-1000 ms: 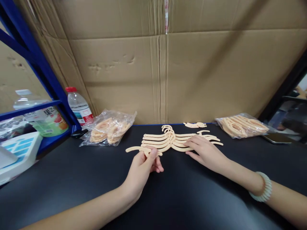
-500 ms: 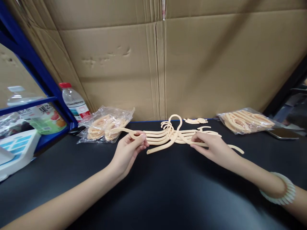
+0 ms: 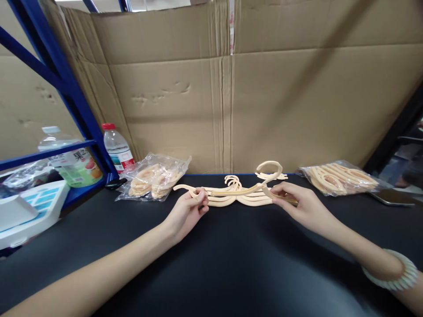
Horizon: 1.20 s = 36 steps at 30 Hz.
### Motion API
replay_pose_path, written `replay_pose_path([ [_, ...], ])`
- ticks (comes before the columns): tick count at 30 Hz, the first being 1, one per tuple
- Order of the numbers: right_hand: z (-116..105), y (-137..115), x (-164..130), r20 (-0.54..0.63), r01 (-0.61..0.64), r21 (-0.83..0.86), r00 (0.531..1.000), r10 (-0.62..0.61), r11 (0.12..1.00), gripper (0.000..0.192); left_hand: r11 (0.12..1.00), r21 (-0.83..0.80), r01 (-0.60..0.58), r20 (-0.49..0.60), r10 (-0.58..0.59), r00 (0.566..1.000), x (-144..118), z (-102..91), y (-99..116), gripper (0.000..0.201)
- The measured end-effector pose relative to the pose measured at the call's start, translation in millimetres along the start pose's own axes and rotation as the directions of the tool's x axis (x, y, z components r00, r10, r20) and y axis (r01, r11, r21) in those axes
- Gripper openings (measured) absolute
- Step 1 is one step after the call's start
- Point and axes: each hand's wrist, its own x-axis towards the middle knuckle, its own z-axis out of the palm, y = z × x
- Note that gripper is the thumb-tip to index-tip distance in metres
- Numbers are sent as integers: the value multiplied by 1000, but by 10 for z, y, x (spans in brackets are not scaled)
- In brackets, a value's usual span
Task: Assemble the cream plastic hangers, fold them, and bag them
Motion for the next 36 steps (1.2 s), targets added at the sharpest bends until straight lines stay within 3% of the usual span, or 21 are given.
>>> replay_pose_path([
  [7, -5, -26, 14, -54, 36, -32, 998, -38, 999, 14, 987, -121, 104, 4, -104, 995, -12, 5, 40, 8],
  [14, -1, -41, -2, -47, 70, -13, 996, -70, 997, 12, 980, -136, 145, 132, -127, 983, -54, 11, 29, 9],
  [36, 48, -65, -55, -114, 159, -69, 979, -166, 985, 9, 978, -124, 165, 91, -154, 984, -94, 47, -38, 12],
])
